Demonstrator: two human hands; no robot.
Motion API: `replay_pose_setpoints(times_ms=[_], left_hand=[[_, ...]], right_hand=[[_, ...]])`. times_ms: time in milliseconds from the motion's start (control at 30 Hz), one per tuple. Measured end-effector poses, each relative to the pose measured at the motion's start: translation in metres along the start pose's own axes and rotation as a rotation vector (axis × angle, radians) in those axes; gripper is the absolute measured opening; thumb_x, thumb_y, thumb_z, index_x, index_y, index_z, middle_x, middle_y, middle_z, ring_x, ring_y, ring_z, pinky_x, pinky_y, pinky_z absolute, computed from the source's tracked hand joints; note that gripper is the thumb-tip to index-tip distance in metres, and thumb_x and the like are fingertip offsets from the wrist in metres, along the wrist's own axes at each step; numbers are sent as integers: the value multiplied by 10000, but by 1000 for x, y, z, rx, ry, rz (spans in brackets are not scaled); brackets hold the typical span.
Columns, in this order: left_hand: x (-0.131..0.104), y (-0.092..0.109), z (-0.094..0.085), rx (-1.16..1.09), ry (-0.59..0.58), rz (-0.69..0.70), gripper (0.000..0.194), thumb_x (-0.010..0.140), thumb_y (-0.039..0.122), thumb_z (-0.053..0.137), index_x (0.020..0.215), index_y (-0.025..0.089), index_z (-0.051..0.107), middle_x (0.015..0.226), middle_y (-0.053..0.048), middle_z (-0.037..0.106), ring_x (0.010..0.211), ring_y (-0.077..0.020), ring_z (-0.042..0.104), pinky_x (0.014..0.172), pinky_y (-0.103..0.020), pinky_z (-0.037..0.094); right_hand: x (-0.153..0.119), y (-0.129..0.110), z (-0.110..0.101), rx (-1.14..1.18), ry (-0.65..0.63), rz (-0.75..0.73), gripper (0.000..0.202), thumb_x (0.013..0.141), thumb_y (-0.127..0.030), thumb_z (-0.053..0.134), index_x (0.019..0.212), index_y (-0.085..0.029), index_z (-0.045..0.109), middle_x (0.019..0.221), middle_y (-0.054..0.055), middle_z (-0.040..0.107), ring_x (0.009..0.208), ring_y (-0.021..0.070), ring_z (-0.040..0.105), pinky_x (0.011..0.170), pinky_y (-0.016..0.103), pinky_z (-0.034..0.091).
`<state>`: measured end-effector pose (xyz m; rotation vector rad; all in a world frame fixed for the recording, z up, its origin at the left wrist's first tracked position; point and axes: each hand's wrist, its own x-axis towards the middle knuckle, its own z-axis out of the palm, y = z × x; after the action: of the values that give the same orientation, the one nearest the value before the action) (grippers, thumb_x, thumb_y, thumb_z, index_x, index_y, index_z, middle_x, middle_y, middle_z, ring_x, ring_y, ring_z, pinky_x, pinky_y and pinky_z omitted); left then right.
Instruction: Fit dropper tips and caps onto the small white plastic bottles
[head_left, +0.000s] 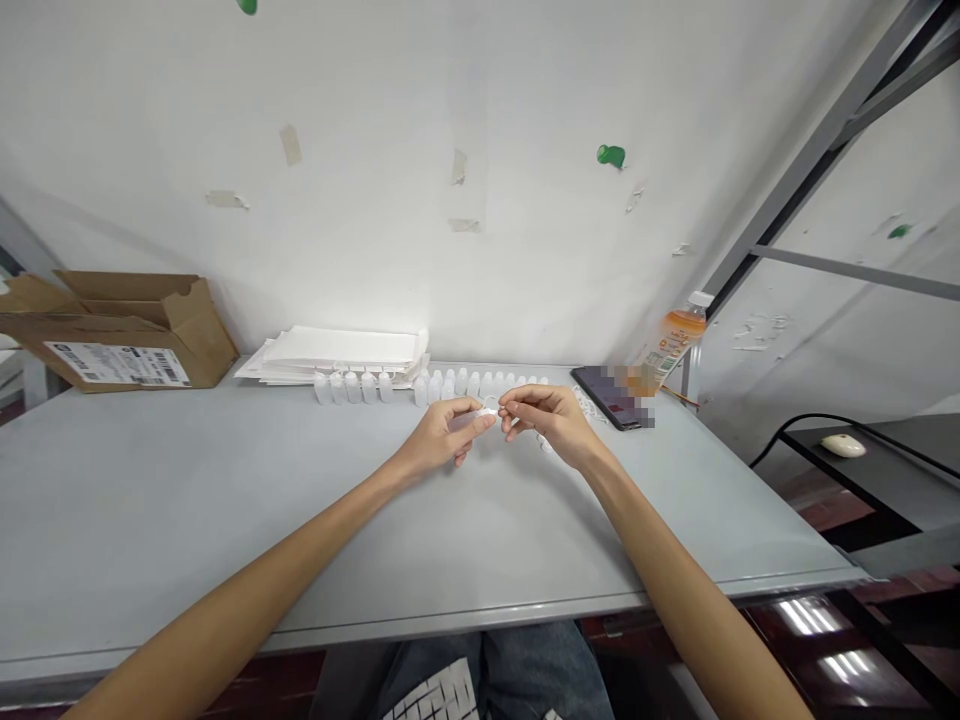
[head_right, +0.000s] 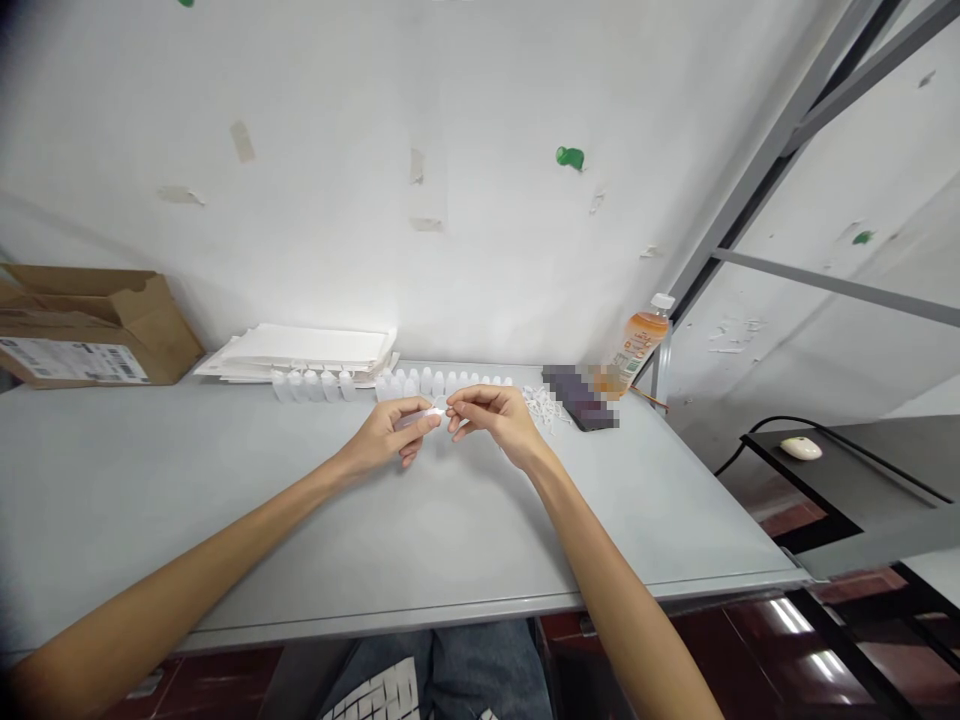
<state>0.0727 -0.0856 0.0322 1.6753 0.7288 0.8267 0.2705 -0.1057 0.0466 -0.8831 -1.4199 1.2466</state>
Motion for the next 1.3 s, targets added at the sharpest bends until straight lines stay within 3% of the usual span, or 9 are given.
replay_pose_setpoints(times_ms=[533, 833, 1033, 1300], left_hand=[[1, -1, 2, -104, -3, 8, 320, 850, 483, 604, 846, 165, 640, 625, 48, 416, 457, -52, 376, 420, -199, 423], [0, -2, 2, 9, 21, 5, 340, 867, 506, 569, 867, 173, 635, 522, 70, 381, 424, -71, 384, 441, -213, 393], [-2, 4, 1, 271, 84, 34, 372, 887, 504, 512, 860, 164, 659, 528, 47, 477, 473, -93, 425, 493, -223, 353], [1, -7, 0, 369, 116, 93, 327, 883, 442, 517, 871, 170, 700, 803, -13, 665, 695, -147, 539, 599, -238, 374]], right_hand=[[0, 1, -3, 18, 3, -5, 226, 733, -365, 771, 833, -167, 728, 758, 38, 669, 653, 155, 653, 610, 327, 586], [-1, -4, 2, -47, 30, -20, 218, 730, -365, 769, 797, -161, 729, 707, 28, 657, 632, 154, 648, 601, 328, 590], [-1, -1, 3, -146, 31, -47, 247, 745, -396, 748, 810, -159, 727, 698, 33, 668, 597, 152, 646, 637, 353, 581], [1, 10, 3, -250, 17, -35, 274, 756, -427, 723, 799, -157, 718, 728, 47, 680, 619, 165, 664, 661, 356, 564]])
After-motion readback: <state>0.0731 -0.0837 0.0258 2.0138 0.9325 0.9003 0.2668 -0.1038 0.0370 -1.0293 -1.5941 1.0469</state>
